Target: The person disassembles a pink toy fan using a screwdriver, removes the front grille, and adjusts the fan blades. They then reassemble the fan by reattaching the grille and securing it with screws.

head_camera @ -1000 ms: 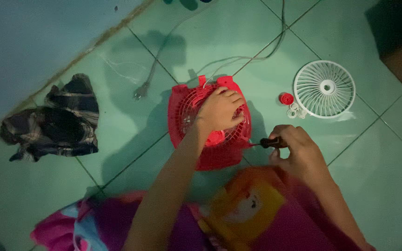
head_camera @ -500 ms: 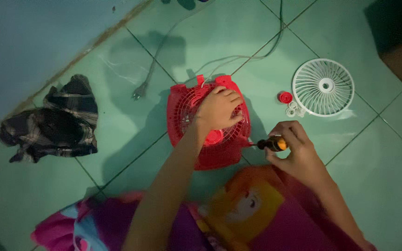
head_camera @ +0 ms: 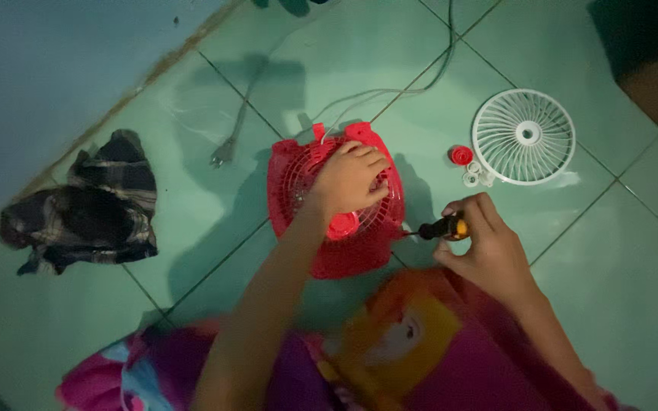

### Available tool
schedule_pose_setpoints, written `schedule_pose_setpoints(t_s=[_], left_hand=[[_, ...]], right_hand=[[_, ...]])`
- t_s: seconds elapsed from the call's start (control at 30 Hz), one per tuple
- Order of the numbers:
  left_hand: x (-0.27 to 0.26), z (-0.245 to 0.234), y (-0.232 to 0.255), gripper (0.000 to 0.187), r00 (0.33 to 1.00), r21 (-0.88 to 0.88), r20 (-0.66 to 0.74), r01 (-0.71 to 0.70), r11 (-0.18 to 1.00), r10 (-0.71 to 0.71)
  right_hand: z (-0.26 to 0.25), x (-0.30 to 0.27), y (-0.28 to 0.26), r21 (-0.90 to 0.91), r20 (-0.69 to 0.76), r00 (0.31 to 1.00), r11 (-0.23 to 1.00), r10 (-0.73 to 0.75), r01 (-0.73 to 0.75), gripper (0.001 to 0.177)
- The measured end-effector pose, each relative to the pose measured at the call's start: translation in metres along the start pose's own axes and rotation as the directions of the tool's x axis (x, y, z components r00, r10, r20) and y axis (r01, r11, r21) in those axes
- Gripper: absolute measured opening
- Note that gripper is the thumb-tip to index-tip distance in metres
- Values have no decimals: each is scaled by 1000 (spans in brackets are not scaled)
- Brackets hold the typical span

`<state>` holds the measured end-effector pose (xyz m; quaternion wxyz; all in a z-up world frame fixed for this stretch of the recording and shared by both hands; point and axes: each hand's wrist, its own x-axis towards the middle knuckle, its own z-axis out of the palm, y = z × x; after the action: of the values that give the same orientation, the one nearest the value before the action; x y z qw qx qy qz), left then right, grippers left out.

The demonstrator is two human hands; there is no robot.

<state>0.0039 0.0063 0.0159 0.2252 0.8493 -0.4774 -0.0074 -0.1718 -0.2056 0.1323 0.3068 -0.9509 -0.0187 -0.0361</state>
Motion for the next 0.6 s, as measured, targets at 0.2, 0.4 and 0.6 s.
schedule_pose_setpoints(t_s=[0.2,0.4,0.6], left_hand=[[2,-1,3,44,998,0,33,50,999,-50],[-2,4,-1,44,996,-98,-22,79,992,-81],[-3,11,-4,37,994,-64,-52,98,993,-101]], right_hand=[[-4,4,-8,62,98,986,987,138,-145,33],[1,5,-5,92,36,999,996,19,-22,38],[4,3,-6,149,-64,996,986,-67,76,39]])
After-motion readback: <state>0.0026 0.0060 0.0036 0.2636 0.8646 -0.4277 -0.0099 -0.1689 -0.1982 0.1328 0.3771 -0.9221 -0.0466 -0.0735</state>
